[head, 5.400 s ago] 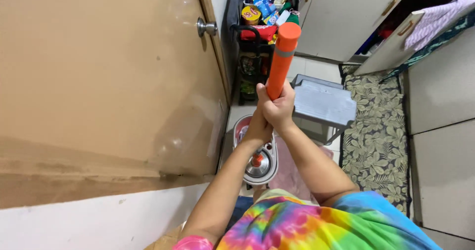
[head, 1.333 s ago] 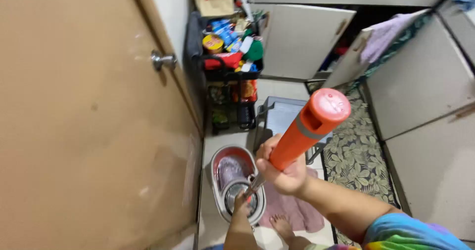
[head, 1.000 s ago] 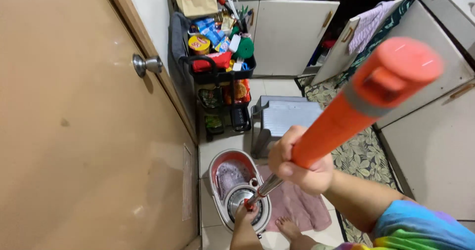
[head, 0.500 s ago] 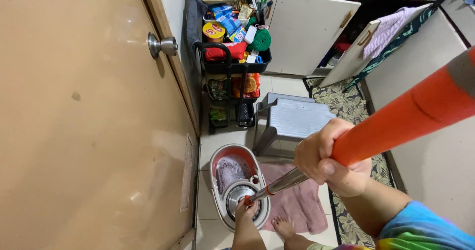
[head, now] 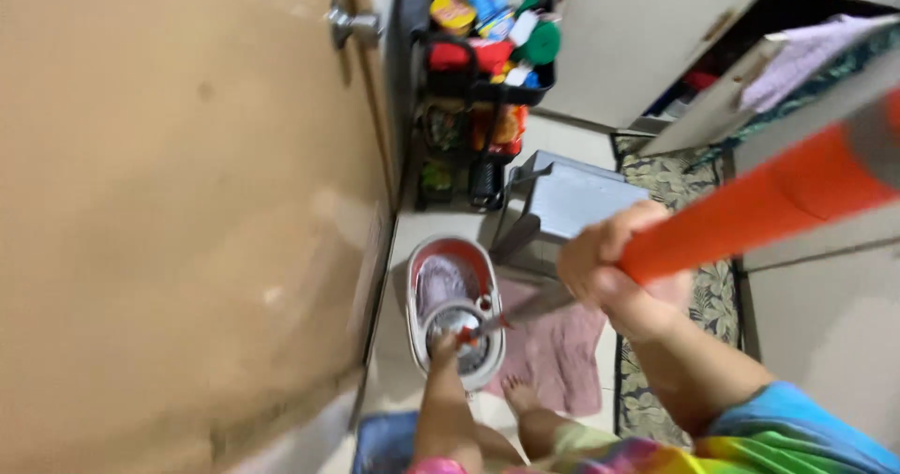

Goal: Prepare a mop and bucket and mop the tiled floor in a bathroom.

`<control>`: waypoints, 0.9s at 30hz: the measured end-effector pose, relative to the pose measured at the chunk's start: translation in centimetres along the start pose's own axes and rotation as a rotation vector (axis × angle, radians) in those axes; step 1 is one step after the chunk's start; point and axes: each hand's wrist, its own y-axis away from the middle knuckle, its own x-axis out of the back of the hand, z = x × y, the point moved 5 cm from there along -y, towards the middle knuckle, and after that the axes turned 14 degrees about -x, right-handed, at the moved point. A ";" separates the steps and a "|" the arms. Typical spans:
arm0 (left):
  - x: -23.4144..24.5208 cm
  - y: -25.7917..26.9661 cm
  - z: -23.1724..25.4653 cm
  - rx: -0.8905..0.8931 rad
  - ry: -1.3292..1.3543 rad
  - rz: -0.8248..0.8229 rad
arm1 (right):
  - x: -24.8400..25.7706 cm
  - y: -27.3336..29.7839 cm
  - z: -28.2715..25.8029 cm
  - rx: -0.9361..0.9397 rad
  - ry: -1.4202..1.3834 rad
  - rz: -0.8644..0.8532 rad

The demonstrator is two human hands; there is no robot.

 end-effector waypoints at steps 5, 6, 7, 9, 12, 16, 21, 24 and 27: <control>-0.2 1.6 5.1 -0.331 -0.554 0.035 | -0.4 -1.5 1.4 -0.048 -0.011 -0.013; -1.9 3.5 7.1 -0.266 -0.673 -0.007 | 0.0 -1.8 1.9 -0.066 0.016 0.004; -3.5 5.8 8.8 -0.187 -0.784 -0.045 | 0.3 -2.1 2.3 -0.094 0.041 0.017; -4.4 6.7 9.9 -0.428 -0.765 -0.044 | 0.8 -2.5 4.9 -0.186 0.041 -0.028; -5.7 6.9 11.5 -0.766 -0.956 -0.006 | 1.7 -1.5 11.1 -0.317 0.141 -0.101; -10.8 18.1 22.9 -0.833 -0.709 0.107 | 3.6 0.9 18.3 -0.342 0.362 -0.035; -11.8 22.5 26.8 -0.819 -0.875 0.233 | 2.6 0.2 20.6 -0.427 0.168 -0.097; -12.8 24.0 28.0 -0.871 -0.885 0.279 | 1.0 -0.2 20.2 -0.402 0.165 -0.181; -13.3 27.0 29.4 -0.862 -0.788 0.314 | -1.4 -0.5 19.5 -0.365 0.195 -0.239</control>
